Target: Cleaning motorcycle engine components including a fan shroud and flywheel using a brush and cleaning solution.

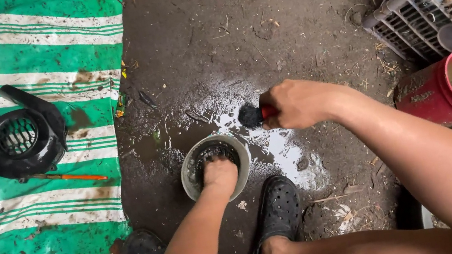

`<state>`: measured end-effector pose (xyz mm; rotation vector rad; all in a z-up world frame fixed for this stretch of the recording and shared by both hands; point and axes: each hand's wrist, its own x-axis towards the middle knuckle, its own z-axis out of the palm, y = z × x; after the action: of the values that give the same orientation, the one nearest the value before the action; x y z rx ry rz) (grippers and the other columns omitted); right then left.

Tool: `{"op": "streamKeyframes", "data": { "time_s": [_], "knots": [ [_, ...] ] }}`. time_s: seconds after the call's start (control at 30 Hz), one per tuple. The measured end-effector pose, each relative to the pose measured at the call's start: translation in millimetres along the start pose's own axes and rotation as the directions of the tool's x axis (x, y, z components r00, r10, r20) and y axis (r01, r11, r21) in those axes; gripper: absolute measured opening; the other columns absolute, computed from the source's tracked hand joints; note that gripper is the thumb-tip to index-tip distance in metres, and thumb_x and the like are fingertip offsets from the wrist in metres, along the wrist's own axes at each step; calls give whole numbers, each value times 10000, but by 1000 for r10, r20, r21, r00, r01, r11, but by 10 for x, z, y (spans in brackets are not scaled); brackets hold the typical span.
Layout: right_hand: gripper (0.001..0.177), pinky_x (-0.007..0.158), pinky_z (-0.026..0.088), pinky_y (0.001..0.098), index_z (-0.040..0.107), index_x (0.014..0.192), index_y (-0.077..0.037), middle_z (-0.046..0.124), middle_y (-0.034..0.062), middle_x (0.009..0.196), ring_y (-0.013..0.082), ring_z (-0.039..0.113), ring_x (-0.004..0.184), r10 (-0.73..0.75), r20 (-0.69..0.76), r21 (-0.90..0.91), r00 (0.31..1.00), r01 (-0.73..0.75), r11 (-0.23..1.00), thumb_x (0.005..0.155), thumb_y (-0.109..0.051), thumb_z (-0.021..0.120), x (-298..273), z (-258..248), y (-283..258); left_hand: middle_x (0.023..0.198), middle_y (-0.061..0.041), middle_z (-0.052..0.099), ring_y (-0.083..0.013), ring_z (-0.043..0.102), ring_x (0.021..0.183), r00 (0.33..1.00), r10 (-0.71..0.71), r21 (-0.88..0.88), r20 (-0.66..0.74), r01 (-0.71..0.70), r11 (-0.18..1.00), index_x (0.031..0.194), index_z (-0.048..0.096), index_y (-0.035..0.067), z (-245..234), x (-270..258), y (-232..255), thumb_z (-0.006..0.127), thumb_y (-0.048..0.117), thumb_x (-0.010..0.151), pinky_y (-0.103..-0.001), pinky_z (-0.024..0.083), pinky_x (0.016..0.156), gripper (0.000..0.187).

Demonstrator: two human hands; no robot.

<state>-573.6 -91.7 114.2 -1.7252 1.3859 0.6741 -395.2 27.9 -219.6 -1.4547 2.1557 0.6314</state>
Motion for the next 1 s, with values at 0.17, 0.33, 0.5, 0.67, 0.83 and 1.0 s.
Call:
{"op": "streamKeyframes", "data": {
  "time_s": [0.17,0.33,0.5,0.67,0.83,1.0],
  "knots": [
    [316,1070,636,485,733,1314,21,824,231,1089,344,823,1039,57,2,-10,998,-57,998,1123,-206,627,54,89,65,1189,-227,826,-428,754,1248,959,-204,-544,195,279,791,1169,808,6,-336,-164,-277,478,68,983,-545,591,1071,384],
    [610,980,687,512,603,1523,20,817,184,1158,314,823,1132,2,-159,-305,987,-52,951,1037,-324,737,-216,195,-253,1292,-209,809,-448,686,1363,995,-103,-703,3,75,708,1249,829,145,-673,-405,-609,618,213,953,-564,530,1163,370],
    [195,824,692,474,832,1063,-74,830,116,922,312,833,904,-186,-304,-378,934,61,924,950,-149,692,582,1151,-232,1572,-268,633,-456,536,1540,995,-50,-786,87,99,611,1542,591,32,-1577,-995,-477,788,473,965,-578,444,1286,752],
    [212,720,676,410,852,941,-147,799,61,803,235,773,763,-282,-194,-624,940,104,774,932,-144,641,881,1799,56,1619,-205,621,-428,535,1554,994,-69,-777,82,107,620,1681,498,184,-1693,-1124,-622,800,436,963,-585,446,1286,820],
    [223,574,586,334,821,695,-268,780,4,620,214,757,601,-598,-400,-668,695,226,709,824,-171,667,1210,2351,329,1581,-198,674,-437,580,1507,974,-225,-947,21,92,307,1542,717,273,-1489,-952,-956,822,601,877,-520,510,1200,748],
    [439,953,517,463,870,1135,-224,870,21,1130,324,761,1160,-176,-70,-674,982,84,734,1072,-260,437,1912,2246,-266,1480,-177,752,-393,667,1426,957,-290,-924,1,112,366,1507,737,269,-1620,-1019,-865,844,573,863,-475,576,1131,720]
  ]
}}
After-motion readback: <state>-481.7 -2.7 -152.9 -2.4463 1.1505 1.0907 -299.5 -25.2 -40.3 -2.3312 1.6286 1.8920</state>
